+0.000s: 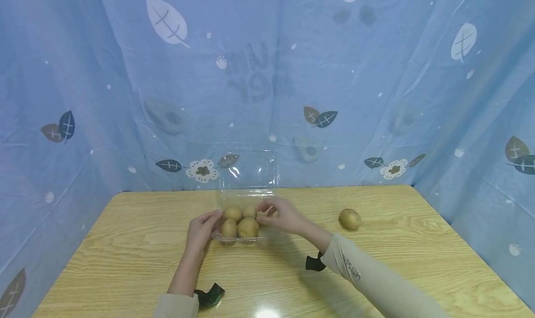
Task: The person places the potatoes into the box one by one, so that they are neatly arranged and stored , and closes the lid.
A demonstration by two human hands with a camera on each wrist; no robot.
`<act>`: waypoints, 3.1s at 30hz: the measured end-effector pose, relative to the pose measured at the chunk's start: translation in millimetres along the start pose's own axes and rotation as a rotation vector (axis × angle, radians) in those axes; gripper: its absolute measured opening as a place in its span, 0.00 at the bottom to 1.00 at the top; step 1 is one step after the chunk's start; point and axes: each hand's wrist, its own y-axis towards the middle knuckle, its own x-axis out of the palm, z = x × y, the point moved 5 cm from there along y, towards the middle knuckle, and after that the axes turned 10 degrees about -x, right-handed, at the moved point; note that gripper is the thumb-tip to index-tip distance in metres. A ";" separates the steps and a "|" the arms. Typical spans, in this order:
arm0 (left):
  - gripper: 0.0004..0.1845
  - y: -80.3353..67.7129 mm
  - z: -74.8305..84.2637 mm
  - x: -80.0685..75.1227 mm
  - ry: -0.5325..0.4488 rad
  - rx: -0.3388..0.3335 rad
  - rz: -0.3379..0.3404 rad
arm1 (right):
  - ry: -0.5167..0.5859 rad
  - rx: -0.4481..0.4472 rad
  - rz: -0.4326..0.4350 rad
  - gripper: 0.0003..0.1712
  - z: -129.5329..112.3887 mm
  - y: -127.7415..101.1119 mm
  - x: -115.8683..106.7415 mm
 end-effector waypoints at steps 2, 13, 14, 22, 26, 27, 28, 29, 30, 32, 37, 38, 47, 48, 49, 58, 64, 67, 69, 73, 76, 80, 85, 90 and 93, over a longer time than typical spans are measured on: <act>0.27 -0.5 0.3 0.9 -0.001 -0.001 -0.002 | -0.022 0.001 -0.003 0.13 0.3 -5.9 -6.0; 0.26 0.2 3.5 1.4 -0.006 -0.005 -0.008 | -0.087 0.071 0.020 0.15 15.6 -47.0 -49.1; 0.25 0.0 3.8 1.1 -0.007 -0.007 -0.008 | -0.094 0.076 0.023 0.15 17.4 -50.9 -52.9; 0.26 -0.9 4.4 -1.3 -0.012 0.004 0.000 | -0.173 0.110 0.018 0.15 31.5 -79.5 -77.0; 0.27 -1.3 2.3 -0.2 -0.003 0.001 -0.007 | -0.189 0.141 0.020 0.13 37.3 -96.7 -84.8; 0.27 -1.4 1.9 0.1 0.003 -0.003 -0.008 | -0.190 0.141 0.022 0.13 38.6 -101.2 -86.4; 0.27 -1.4 1.4 0.3 0.006 -0.006 -0.011 | -0.193 0.145 0.025 0.13 40.1 -105.4 -88.2; 0.27 -1.2 1.2 0.5 0.007 -0.009 -0.012 | -0.197 0.152 0.027 0.13 41.7 -109.9 -90.2; 0.27 -1.1 1.1 0.7 0.013 -0.010 -0.014 | -0.205 0.158 0.033 0.13 43.0 -114.1 -92.2; 0.28 -1.0 1.5 0.8 0.017 -0.014 -0.015 | -0.225 0.179 0.048 0.13 46.6 -121.4 -96.6; 0.27 -1.6 2.6 0.0 0.011 -0.017 -0.011 | -0.299 0.236 0.104 0.10 54.0 -133.2 -107.7; 0.27 -1.7 2.7 -0.2 0.014 -0.017 -0.011 | -0.313 0.245 0.117 0.09 55.2 -134.5 -109.7; 0.28 -2.4 2.2 -0.4 0.024 -0.009 0.001 | -0.457 0.264 0.156 0.12 71.2 -140.4 -115.3; 0.28 -2.5 2.0 -0.1 0.023 -0.011 0.000 | -0.469 0.271 0.149 0.13 73.8 -141.1 -114.6; 0.28 -2.7 1.9 0.1 0.020 -0.014 -0.001 | -0.481 0.280 0.142 0.15 76.6 -141.7 -113.9; 0.28 -3.3 1.0 -0.1 0.006 -0.005 0.011 | -0.499 0.295 0.044 0.21 90.2 -143.4 -110.5; 0.28 -3.8 1.3 0.3 0.002 0.006 0.004 | -0.471 0.280 -0.007 0.26 95.6 -143.7 -110.4; 0.28 -3.6 1.0 -0.3 0.002 0.003 0.008 | -0.468 0.279 0.001 0.26 96.6 -143.0 -111.4; 0.28 -3.6 1.2 -0.5 0.000 0.001 0.010 | -0.459 0.279 -0.001 0.26 97.2 -142.2 -111.2; 0.28 -5.9 2.4 -1.2 -0.013 0.000 0.007 | -0.421 0.312 -0.008 0.27 99.1 -140.8 -109.8; 0.28 -6.6 2.5 -1.4 -0.021 0.001 0.003 | -0.395 0.341 -0.001 0.28 100.4 -141.0 -109.0; 0.29 -5.1 1.3 -0.4 -0.019 0.013 0.006 | -0.394 0.335 -0.002 0.27 99.9 -141.6 -107.1; 0.31 -7.0 2.7 -0.5 -0.024 0.044 0.009 | -0.394 0.308 -0.004 0.25 98.1 -139.2 -104.8; 0.32 -6.4 2.7 1.7 -0.008 0.004 -0.001 | -0.404 0.286 0.015 0.26 94.4 -137.0 -104.9; 0.29 -5.2 2.6 1.9 -0.008 -0.016 -0.003 | -0.408 0.251 0.027 0.26 88.9 -131.9 -103.2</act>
